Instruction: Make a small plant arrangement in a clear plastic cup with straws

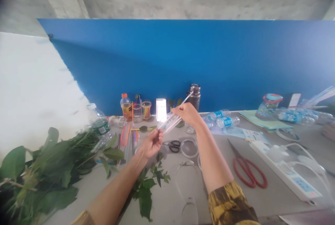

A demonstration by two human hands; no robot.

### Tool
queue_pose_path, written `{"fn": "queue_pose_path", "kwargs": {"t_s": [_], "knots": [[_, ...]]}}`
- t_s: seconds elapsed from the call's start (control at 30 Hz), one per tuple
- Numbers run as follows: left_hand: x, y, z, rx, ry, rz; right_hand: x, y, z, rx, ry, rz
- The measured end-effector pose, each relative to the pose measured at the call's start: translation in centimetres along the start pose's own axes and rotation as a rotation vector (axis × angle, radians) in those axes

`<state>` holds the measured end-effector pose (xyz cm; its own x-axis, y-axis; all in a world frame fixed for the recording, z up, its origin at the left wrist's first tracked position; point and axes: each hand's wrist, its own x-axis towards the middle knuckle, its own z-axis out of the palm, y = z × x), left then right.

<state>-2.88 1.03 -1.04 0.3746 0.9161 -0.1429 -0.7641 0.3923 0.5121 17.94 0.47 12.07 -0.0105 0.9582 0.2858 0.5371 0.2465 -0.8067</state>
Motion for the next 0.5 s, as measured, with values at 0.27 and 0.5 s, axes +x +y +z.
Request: {"fn": "queue_pose_path", "kwargs": {"t_s": [0.27,0.5], "knots": [[-0.19,0.21,0.11,0.025,-0.072,0.023,0.18,0.41,0.08,0.016,-0.001,-0.004],[-0.83,0.66,0.71,0.101,-0.049,-0.025,0.17,0.37,-0.05,0.013,0.002,0.027]]}}
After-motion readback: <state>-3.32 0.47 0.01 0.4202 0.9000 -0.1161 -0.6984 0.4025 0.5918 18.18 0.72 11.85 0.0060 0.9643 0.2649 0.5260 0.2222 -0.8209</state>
